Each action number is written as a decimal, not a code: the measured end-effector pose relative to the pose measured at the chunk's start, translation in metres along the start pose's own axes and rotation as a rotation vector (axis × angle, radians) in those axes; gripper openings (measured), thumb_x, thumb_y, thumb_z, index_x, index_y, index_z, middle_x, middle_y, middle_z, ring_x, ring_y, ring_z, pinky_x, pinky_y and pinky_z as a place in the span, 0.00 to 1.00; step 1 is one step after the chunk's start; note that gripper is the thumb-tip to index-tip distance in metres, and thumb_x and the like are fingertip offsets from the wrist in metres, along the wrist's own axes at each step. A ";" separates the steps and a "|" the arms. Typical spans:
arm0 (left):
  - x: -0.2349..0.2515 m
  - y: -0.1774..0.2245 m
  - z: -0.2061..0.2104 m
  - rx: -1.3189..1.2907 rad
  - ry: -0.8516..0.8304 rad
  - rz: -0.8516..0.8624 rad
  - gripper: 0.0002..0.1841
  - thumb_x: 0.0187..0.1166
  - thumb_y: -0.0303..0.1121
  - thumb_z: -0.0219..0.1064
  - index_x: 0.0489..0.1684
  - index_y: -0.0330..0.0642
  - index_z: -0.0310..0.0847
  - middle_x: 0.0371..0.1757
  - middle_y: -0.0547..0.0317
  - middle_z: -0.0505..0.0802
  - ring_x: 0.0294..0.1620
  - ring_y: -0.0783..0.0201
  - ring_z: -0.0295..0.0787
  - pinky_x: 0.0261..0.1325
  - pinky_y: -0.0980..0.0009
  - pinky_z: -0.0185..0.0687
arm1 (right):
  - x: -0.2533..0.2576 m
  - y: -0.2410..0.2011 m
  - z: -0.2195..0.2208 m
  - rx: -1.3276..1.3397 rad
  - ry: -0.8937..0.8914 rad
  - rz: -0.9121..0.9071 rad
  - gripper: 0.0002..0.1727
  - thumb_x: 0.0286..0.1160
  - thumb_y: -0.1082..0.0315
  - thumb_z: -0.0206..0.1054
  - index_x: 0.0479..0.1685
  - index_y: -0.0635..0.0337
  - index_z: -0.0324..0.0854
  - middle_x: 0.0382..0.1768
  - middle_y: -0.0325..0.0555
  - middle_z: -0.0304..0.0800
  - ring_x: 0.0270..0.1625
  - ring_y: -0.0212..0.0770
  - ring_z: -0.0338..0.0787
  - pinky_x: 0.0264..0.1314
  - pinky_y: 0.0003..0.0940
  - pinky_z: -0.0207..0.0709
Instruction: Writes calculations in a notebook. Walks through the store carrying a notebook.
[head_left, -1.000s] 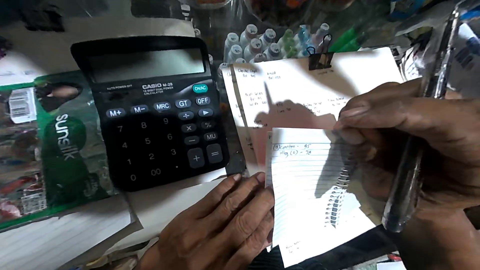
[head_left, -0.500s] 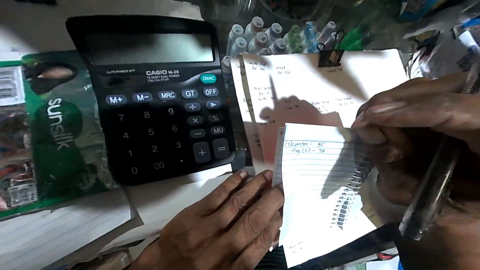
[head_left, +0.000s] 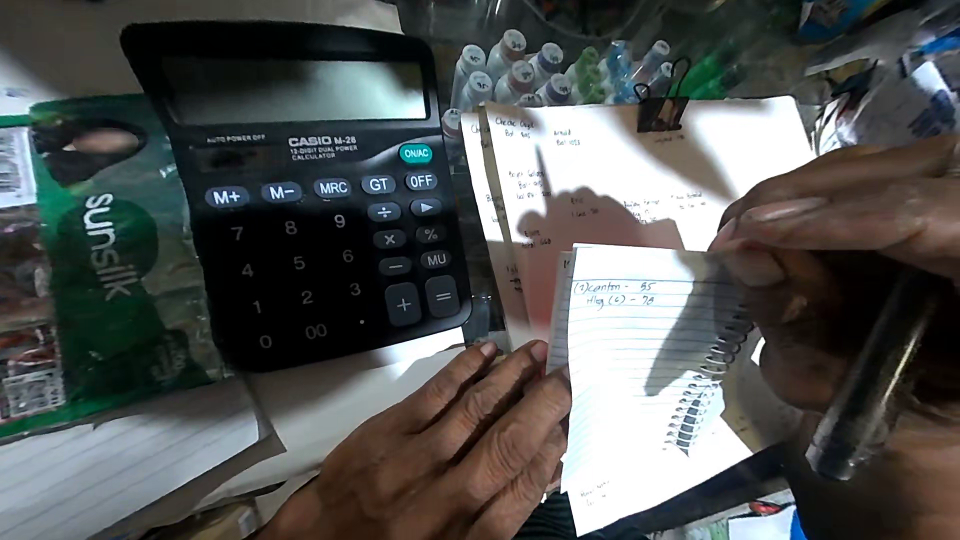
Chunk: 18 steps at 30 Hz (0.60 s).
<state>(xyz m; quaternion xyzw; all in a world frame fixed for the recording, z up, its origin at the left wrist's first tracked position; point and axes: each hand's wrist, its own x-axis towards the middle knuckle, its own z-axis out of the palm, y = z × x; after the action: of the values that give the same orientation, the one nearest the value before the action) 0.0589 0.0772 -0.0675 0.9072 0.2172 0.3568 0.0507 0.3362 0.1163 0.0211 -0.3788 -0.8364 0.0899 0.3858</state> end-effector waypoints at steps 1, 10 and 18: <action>0.000 0.000 0.000 -0.001 -0.001 0.000 0.18 0.85 0.39 0.66 0.64 0.37 0.81 0.71 0.46 0.88 0.78 0.51 0.80 0.83 0.58 0.70 | 0.000 0.000 0.000 0.000 -0.005 0.005 0.10 0.78 0.69 0.70 0.53 0.61 0.86 0.51 0.44 0.92 0.55 0.39 0.91 0.56 0.34 0.88; -0.001 0.000 -0.001 0.001 -0.024 0.003 0.19 0.85 0.41 0.65 0.66 0.37 0.80 0.72 0.46 0.88 0.80 0.52 0.79 0.85 0.57 0.68 | 0.004 -0.001 0.000 0.004 -0.013 -0.002 0.09 0.77 0.71 0.70 0.52 0.62 0.86 0.49 0.44 0.92 0.54 0.38 0.91 0.56 0.32 0.88; 0.000 -0.001 0.000 0.001 -0.007 0.001 0.18 0.85 0.40 0.65 0.64 0.37 0.81 0.71 0.46 0.88 0.78 0.52 0.80 0.84 0.57 0.70 | 0.005 -0.002 0.000 0.001 -0.018 0.004 0.09 0.77 0.71 0.70 0.52 0.62 0.86 0.49 0.43 0.92 0.55 0.38 0.91 0.57 0.33 0.88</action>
<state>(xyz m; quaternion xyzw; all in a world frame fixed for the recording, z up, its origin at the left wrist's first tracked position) 0.0586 0.0776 -0.0676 0.9087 0.2164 0.3534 0.0510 0.3329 0.1187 0.0245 -0.3794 -0.8390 0.0945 0.3784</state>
